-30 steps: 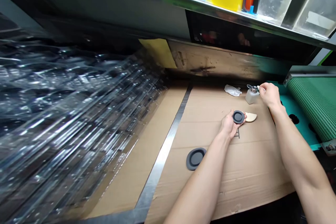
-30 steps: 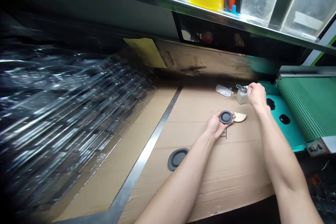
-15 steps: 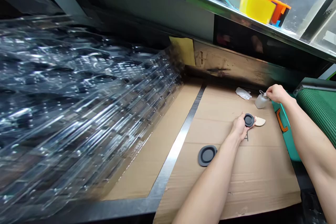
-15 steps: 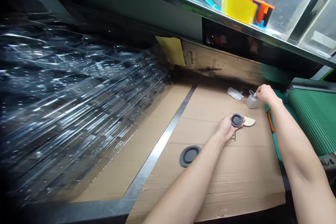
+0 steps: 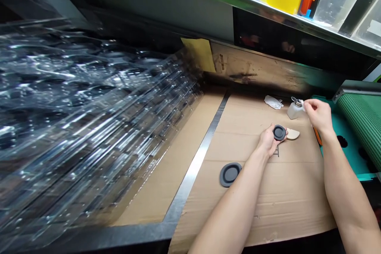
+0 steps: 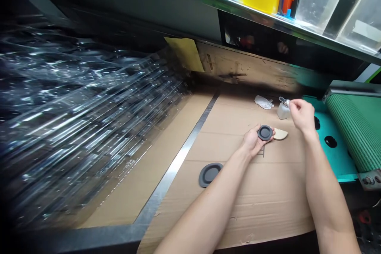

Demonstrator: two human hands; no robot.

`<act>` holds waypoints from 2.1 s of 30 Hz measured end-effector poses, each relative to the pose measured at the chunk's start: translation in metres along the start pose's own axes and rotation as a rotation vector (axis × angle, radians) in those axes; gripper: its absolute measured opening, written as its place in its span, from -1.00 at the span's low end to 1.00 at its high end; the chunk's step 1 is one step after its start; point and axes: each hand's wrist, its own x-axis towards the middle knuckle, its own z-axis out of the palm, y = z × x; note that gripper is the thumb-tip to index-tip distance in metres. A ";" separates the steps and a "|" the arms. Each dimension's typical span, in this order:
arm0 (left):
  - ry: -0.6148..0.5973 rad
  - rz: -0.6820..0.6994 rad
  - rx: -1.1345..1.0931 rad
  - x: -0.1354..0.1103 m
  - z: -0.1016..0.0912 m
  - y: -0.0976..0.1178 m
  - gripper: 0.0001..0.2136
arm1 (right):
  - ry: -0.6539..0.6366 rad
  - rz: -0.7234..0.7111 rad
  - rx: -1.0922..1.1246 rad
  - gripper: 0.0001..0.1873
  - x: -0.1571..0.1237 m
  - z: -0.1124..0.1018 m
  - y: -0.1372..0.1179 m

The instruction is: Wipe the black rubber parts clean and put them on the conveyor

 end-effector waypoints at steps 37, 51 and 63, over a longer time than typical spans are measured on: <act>0.118 0.092 0.005 -0.004 0.005 -0.004 -0.74 | -0.470 -0.341 -0.189 -0.78 -0.089 0.065 -0.016; 0.069 -0.029 0.100 -0.003 0.003 0.003 -0.56 | 0.270 -0.042 -0.087 -0.68 -0.077 0.046 0.025; 0.067 -0.063 0.041 -0.007 -0.001 0.010 -0.56 | 0.284 0.040 -0.077 -0.68 -0.074 0.044 0.032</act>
